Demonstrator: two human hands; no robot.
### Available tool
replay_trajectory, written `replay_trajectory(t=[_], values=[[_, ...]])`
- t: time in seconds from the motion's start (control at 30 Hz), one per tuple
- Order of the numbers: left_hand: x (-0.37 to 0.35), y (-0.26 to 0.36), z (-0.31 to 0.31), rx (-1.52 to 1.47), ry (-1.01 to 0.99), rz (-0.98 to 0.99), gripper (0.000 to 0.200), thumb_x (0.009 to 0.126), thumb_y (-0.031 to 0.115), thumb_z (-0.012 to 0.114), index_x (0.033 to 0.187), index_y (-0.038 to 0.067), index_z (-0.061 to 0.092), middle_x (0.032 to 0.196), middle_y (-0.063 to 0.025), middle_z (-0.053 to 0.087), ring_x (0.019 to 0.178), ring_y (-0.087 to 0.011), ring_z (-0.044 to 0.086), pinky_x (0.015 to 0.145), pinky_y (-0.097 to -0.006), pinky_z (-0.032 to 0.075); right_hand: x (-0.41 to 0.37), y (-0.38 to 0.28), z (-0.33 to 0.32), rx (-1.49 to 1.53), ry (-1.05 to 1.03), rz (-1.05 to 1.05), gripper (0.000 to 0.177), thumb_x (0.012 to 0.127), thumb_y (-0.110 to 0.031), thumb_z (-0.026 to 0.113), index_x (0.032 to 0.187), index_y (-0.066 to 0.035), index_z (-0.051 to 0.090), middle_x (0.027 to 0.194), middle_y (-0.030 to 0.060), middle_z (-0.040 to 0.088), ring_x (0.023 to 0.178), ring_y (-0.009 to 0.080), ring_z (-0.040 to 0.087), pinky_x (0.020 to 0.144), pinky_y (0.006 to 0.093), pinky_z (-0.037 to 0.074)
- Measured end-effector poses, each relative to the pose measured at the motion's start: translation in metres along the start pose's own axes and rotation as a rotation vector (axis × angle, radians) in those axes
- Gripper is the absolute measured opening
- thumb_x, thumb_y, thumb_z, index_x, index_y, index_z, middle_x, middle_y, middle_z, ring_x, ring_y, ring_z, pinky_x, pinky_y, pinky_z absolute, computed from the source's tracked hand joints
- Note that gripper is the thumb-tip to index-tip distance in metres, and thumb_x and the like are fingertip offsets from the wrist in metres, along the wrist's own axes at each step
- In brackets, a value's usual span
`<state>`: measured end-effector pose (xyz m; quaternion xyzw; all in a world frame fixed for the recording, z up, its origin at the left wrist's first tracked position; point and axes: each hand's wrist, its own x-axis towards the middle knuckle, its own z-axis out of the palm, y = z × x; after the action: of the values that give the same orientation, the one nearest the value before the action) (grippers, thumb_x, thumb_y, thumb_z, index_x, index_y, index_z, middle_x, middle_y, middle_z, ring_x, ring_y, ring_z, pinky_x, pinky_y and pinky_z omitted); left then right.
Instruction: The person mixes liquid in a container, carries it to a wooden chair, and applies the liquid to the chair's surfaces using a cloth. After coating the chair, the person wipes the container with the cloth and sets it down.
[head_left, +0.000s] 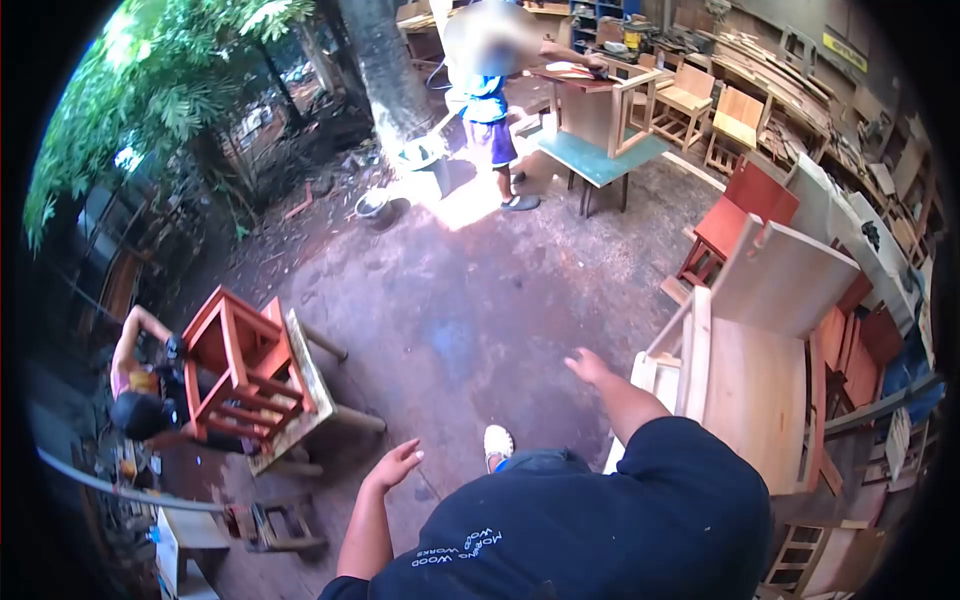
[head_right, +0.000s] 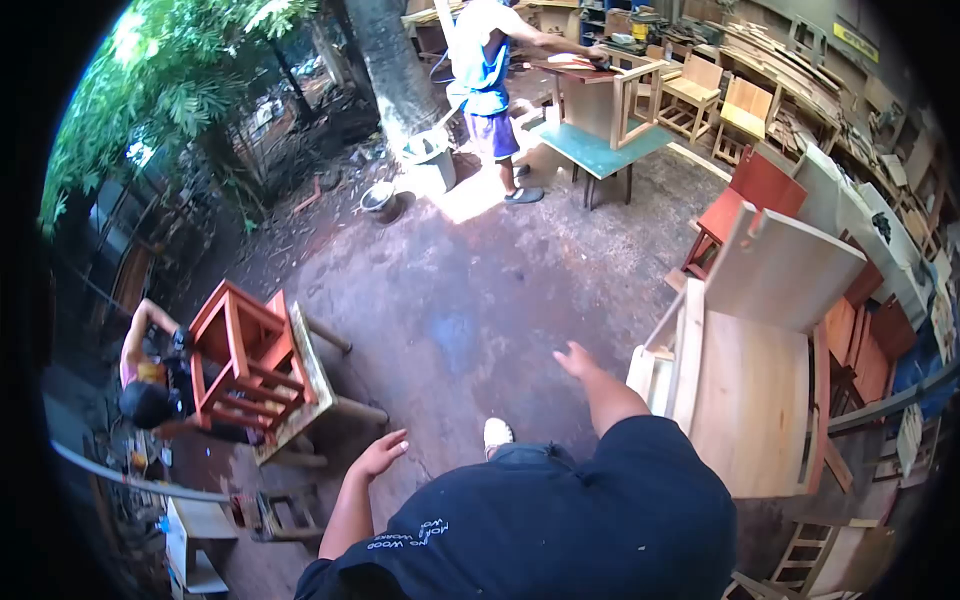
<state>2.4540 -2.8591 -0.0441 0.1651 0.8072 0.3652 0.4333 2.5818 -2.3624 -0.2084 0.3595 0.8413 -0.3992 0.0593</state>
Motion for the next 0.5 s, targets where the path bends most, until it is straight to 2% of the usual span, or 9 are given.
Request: replay_trajectory(t=[0.07, 0.17, 0.2, 0.23, 0.27, 0.37, 0.43, 0.47, 0.5], values=[[0.064, -0.039, -0.031, 0.200, 0.124, -0.018, 0.063, 0.086, 0.038, 0.062, 0.134, 0.000, 0.044, 0.134, -0.0194, 0.049, 0.125, -0.0268, 0.047, 0.103, -0.0343, 0.037, 0.040, 0.076, 0.027, -0.011, -0.017, 0.150, 0.074, 0.085, -0.056, 0.055, 0.135, -0.003, 0.041, 0.135, 0.0229, 0.045, 0.126, 0.0331, 0.044, 0.104, 0.0395, 0.036], [0.127, -0.080, -0.078, 0.176, 0.366, -0.258, 0.060, 0.084, 0.036, 0.064, 0.129, -0.001, 0.049, 0.129, -0.0207, 0.053, 0.121, -0.0287, 0.050, 0.102, -0.0351, 0.038, 0.029, 0.084, 0.020, -0.011, -0.120, 0.266, 0.075, 0.086, -0.056, 0.054, 0.136, -0.003, 0.040, 0.135, 0.0246, 0.044, 0.127, 0.0346, 0.042, 0.104, 0.0407, 0.035], [0.155, -0.122, -0.100, 0.173, 0.339, -0.274, 0.058, 0.084, 0.035, 0.064, 0.126, -0.003, 0.051, 0.126, -0.0203, 0.055, 0.119, -0.0289, 0.052, 0.101, -0.0350, 0.039, 0.020, 0.081, 0.011, 0.007, -0.105, 0.319, 0.075, 0.086, -0.056, 0.054, 0.136, -0.003, 0.040, 0.135, 0.0246, 0.044, 0.127, 0.0346, 0.042, 0.104, 0.0407, 0.035], [0.162, -0.092, -0.115, 0.304, 0.184, -0.315, 0.055, 0.084, 0.036, 0.062, 0.121, -0.005, 0.056, 0.121, -0.0204, 0.059, 0.116, -0.0296, 0.054, 0.098, -0.0356, 0.041, 0.024, 0.057, -0.008, 0.102, -0.049, 0.380, 0.073, 0.086, -0.055, 0.054, 0.135, -0.002, 0.041, 0.134, 0.0240, 0.045, 0.126, 0.0337, 0.044, 0.103, 0.0401, 0.036], [0.171, -0.072, -0.126, 0.268, 0.165, -0.276, 0.052, 0.085, 0.038, 0.060, 0.117, -0.003, 0.059, 0.116, -0.0205, 0.061, 0.113, -0.0300, 0.056, 0.095, -0.0367, 0.043, 0.029, 0.033, -0.026, 0.200, 0.008, 0.437, 0.071, 0.087, -0.053, 0.054, 0.135, -0.002, 0.042, 0.133, 0.0233, 0.047, 0.125, 0.0329, 0.045, 0.102, 0.0395, 0.037], [0.289, -0.093, -0.184, 0.207, 0.005, -0.279, 0.054, 0.086, 0.041, 0.058, 0.117, -0.003, 0.059, 0.116, -0.0210, 0.061, 0.112, -0.0308, 0.057, 0.095, -0.0358, 0.043, 0.062, -0.008, -0.086, 0.560, 0.212, 0.391, 0.063, 0.090, -0.047, 0.055, 0.133, -0.002, 0.044, 0.131, 0.0203, 0.050, 0.122, 0.0284, 0.048, 0.099, 0.0367, 0.040], [0.386, -0.071, -0.213, 0.496, -0.141, -0.274, 0.058, 0.084, 0.044, 0.059, 0.119, -0.003, 0.057, 0.119, -0.0213, 0.059, 0.114, -0.0308, 0.055, 0.096, -0.0345, 0.043, 0.097, -0.003, -0.116, 0.596, 0.335, 0.363, 0.060, 0.091, -0.045, 0.054, 0.133, -0.002, 0.044, 0.129, 0.0189, 0.052, 0.119, 0.0265, 0.051, 0.097, 0.0357, 0.042], [0.467, -0.058, -0.222, 1.119, -0.420, 0.108, 0.066, 0.082, 0.049, 0.060, 0.121, -0.004, 0.055, 0.123, -0.0222, 0.056, 0.117, -0.0314, 0.053, 0.098, -0.0344, 0.041, 0.112, 0.001, -0.127, 0.616, 0.428, 0.307, 0.058, 0.091, -0.042, 0.054, 0.132, -0.003, 0.045, 0.126, 0.0174, 0.055, 0.116, 0.0246, 0.053, 0.095, 0.0348, 0.043], [0.514, -0.022, -0.215, 0.950, -0.306, -0.027, 0.068, 0.081, 0.050, 0.060, 0.122, -0.004, 0.055, 0.124, -0.0226, 0.055, 0.119, -0.0316, 0.052, 0.099, -0.0353, 0.041, 0.125, 0.006, -0.138, 0.622, 0.453, 0.333, 0.058, 0.091, -0.042, 0.054, 0.132, -0.003, 0.045, 0.126, 0.0174, 0.055, 0.116, 0.0246, 0.053, 0.095, 0.0348, 0.043]])
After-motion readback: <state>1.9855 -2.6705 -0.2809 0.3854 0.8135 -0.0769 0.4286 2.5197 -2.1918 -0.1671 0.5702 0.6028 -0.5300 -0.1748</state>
